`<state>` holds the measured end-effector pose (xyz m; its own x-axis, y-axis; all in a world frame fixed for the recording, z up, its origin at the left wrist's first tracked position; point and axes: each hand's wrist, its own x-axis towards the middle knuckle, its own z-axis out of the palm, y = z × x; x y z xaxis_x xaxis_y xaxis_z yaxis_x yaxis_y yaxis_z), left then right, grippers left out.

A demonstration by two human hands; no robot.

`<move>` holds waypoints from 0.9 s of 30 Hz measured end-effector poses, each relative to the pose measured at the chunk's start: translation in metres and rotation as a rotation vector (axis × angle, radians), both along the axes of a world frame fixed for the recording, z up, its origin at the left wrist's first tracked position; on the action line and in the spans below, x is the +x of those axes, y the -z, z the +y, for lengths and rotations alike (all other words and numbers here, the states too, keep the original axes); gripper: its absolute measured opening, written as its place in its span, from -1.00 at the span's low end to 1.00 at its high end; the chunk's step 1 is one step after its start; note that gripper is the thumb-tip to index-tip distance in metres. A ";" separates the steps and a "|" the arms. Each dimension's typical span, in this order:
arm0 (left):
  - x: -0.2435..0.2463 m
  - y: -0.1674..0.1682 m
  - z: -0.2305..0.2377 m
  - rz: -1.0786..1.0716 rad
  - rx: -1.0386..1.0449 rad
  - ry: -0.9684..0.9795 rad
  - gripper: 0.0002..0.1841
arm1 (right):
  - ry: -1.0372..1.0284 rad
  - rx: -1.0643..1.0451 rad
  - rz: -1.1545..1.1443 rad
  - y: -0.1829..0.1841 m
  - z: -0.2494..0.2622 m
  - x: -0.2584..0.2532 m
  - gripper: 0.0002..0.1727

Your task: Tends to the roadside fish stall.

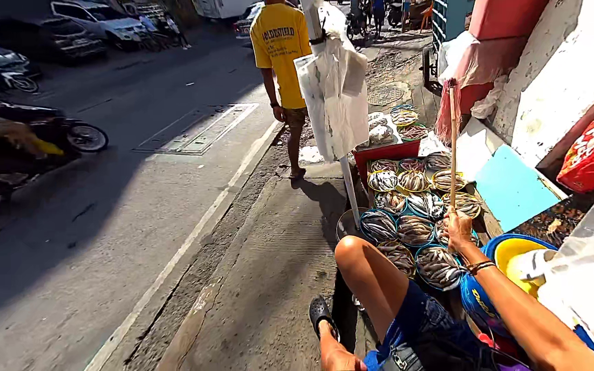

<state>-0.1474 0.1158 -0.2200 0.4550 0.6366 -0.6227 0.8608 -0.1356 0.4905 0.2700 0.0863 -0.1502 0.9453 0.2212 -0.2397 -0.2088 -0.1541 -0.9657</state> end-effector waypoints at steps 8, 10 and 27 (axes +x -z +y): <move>-0.011 0.103 0.003 -0.180 -0.035 -0.784 -0.72 | -0.230 0.093 0.284 -0.017 -0.005 -0.051 -0.56; -0.016 0.108 0.002 -0.195 -0.007 -0.782 -0.59 | -0.383 0.083 0.373 -0.032 -0.009 -0.061 -0.66; -0.032 0.075 -0.012 -0.240 -0.058 -0.689 -0.29 | -0.550 1.078 0.699 -0.164 -0.040 -0.107 -0.49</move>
<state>-0.1794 0.1040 -0.2954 0.0913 0.7967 -0.5975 0.6097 0.4296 0.6661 0.1629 0.0461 0.0141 0.4353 0.8952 -0.0957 -0.8465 0.3708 -0.3821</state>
